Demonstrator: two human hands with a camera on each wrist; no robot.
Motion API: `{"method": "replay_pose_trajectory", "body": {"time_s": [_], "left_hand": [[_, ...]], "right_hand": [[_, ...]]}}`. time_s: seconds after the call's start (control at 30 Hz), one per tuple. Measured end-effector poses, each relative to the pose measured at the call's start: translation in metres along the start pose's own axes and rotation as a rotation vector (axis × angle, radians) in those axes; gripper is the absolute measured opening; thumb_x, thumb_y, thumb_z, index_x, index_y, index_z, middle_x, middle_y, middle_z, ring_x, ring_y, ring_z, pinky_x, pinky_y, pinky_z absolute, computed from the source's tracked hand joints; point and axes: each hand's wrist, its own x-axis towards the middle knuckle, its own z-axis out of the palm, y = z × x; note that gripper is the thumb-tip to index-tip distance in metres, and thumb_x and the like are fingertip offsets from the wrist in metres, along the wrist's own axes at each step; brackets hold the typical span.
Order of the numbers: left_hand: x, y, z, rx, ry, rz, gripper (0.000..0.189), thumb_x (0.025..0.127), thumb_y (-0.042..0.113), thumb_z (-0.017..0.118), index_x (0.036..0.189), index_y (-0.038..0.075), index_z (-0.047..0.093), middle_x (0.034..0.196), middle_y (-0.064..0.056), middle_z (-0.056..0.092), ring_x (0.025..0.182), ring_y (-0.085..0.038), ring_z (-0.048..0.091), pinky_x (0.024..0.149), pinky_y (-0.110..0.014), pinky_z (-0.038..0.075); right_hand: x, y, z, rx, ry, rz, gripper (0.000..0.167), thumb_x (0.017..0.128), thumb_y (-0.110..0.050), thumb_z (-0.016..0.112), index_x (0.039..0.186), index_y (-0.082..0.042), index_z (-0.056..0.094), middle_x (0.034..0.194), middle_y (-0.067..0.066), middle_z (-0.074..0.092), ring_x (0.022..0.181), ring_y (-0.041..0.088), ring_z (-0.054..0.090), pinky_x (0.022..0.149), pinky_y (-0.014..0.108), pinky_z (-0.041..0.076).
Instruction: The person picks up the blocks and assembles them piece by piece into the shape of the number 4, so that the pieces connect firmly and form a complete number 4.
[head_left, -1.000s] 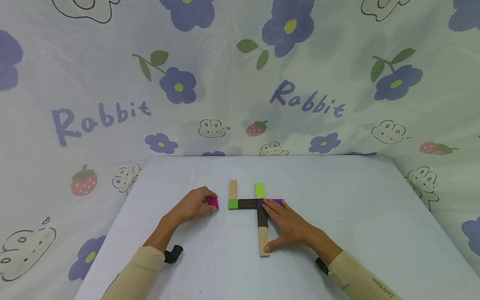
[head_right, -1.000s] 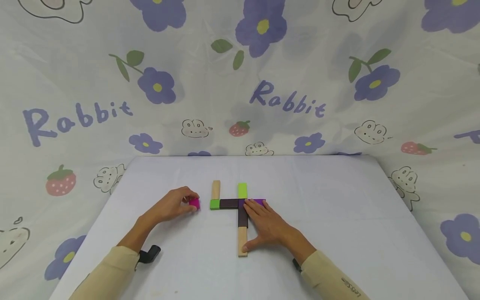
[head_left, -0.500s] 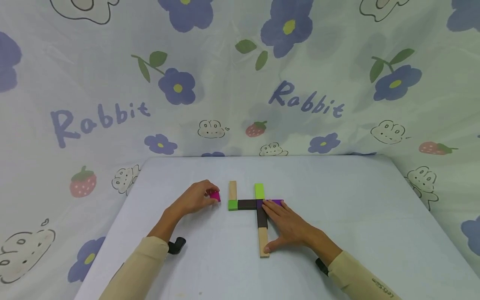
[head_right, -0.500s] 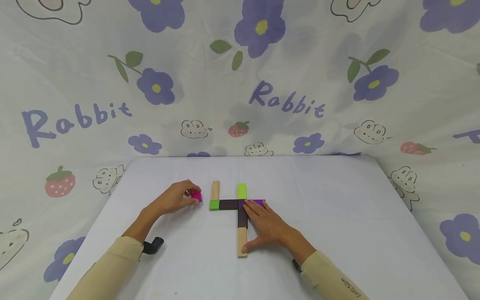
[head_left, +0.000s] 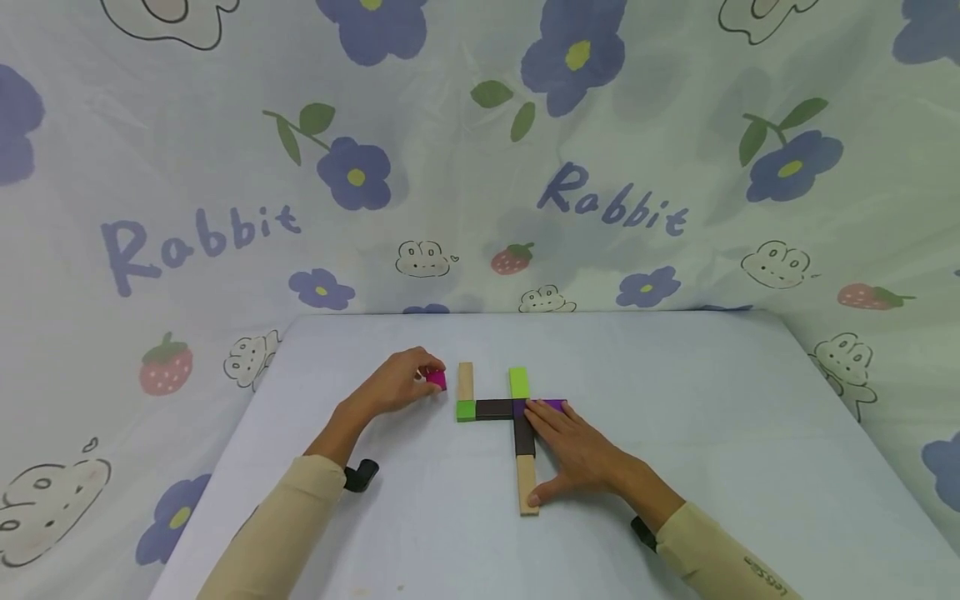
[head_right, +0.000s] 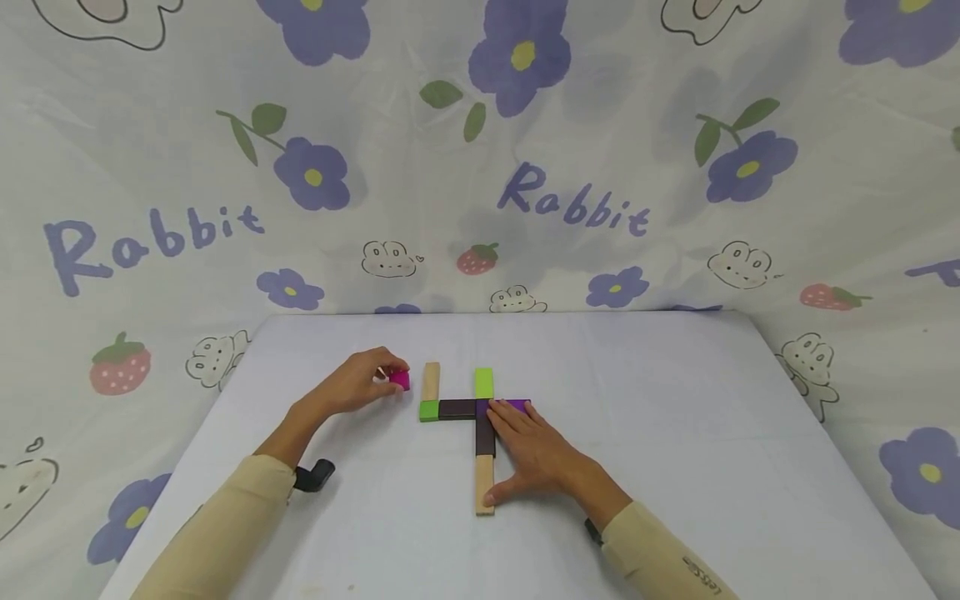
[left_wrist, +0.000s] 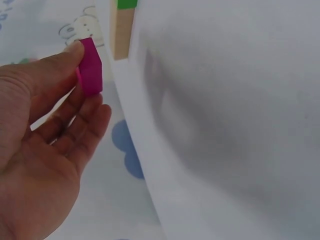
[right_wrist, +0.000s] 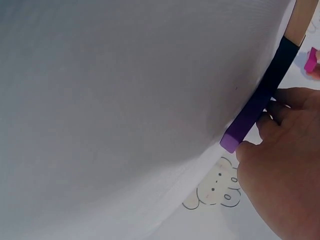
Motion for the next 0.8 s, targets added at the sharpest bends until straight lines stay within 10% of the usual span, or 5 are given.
{"method": "replay_pose_trajectory", "body": {"time_s": [0.8], "left_hand": [[0.029, 0.004, -0.002, -0.060, 0.020, 0.036, 0.035, 0.091, 0.007, 0.075, 0.125, 0.000, 0.068, 0.109, -0.008, 0.063, 0.105, -0.026, 0.063, 0.092, -0.039, 0.054]], "right_hand": [[-0.001, 0.001, -0.001, 0.009, 0.002, -0.016, 0.131, 0.066, -0.080, 0.073, 0.160, -0.004, 0.024, 0.168, 0.008, 0.019, 0.154, 0.026, 0.016, 0.122, 0.052, 0.008]]}}
